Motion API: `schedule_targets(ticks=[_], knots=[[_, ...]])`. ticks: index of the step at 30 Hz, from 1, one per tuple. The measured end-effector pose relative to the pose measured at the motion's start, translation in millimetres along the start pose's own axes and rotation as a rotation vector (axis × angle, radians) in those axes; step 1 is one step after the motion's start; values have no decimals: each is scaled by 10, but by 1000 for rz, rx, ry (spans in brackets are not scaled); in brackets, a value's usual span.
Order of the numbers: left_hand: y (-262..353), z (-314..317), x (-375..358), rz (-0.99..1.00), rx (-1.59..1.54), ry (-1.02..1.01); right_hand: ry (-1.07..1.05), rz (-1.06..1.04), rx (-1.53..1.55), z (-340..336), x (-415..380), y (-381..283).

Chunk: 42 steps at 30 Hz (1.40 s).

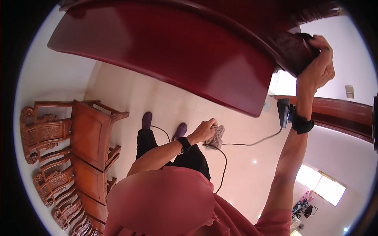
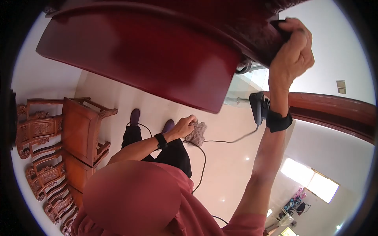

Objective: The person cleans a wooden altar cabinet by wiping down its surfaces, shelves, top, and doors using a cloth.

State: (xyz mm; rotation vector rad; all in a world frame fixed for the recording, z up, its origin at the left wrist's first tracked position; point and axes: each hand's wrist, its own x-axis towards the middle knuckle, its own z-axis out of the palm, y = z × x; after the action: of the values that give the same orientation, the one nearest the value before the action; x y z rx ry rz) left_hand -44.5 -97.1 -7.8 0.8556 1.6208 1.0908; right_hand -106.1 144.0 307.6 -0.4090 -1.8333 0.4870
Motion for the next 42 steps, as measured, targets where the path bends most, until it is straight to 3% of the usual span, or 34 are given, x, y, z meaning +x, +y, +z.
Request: schedule_targets(ticks=[4, 6, 8, 9, 10, 13, 15, 16, 17, 18, 19, 21, 23, 24, 26, 28, 33, 36, 38, 40, 42], knots=[[-177, 3, -276, 19, 66, -74, -61, -23, -33, -37, -1, -81], [-190, -96, -323, 22, 58, -87, -127, 99, 103, -57, -24, -124], [-82, -220, -369, -8, 43, -26, -175, 5, 120, -201, -81, -27], [-212, -226, -353, 20, 56, 5, -75, 97, 167, -247, -191, -32], [-246, -261, -373, 19, 37, 18, 21, 196, 216, -296, -343, -25], [-317, -427, -512, -24, -56, 127, -116, 255, -191, -634, -1197, 311], [-259, -562, -660, -58, -85, 199, -206, 352, -202, -778, -2244, 1104], [-239, -633, -738, -90, -94, 251, -457, 967, -124, -910, -2836, 1225], [-237, -705, -811, -100, -115, 271, -631, 1314, 122, -957, -3249, 1017], [-237, -754, -887, -113, -146, 311, -735, 1519, 193, -807, -3597, 730], [-270, -793, -956, -126, -179, 352, -751, 1769, 267, -661, -3961, 565], [-403, -843, -1081, -71, -205, 437, -855, 1917, 230, -156, -4230, -91], [-466, -911, -1201, 0, -230, 514, -996, 2045, 667, 158, -4384, -388], [-459, -979, -1285, -11, -241, 521, -915, 2046, 901, 362, -4249, -686], [-426, -1112, -1408, -5, -270, 537, -893, 2019, 948, 649, -4151, -886], [-344, -1296, -1514, 59, -266, 610, -918, 1938, 912, 869, -4064, -958], [-51, -1881, -1764, 34, -554, 434, -986, 1717, 852, 1376, -3800, -952], [-7, -2066, -1713, 135, -587, 576, -1026, 1574, 783, 1628, -3474, -1183], [-49, -2150, -1620, 170, -63, 961, -1026, 1374, 720, 1789, -3410, -1311], [-56, -2270, -1580, 119, -53, 1019, -993, 1395, 731, 1918, -3312, -1469], [-54, -2352, -1581, 80, -357, 1008, -1040, 1334, 834, 1971, -3295, -1445]])
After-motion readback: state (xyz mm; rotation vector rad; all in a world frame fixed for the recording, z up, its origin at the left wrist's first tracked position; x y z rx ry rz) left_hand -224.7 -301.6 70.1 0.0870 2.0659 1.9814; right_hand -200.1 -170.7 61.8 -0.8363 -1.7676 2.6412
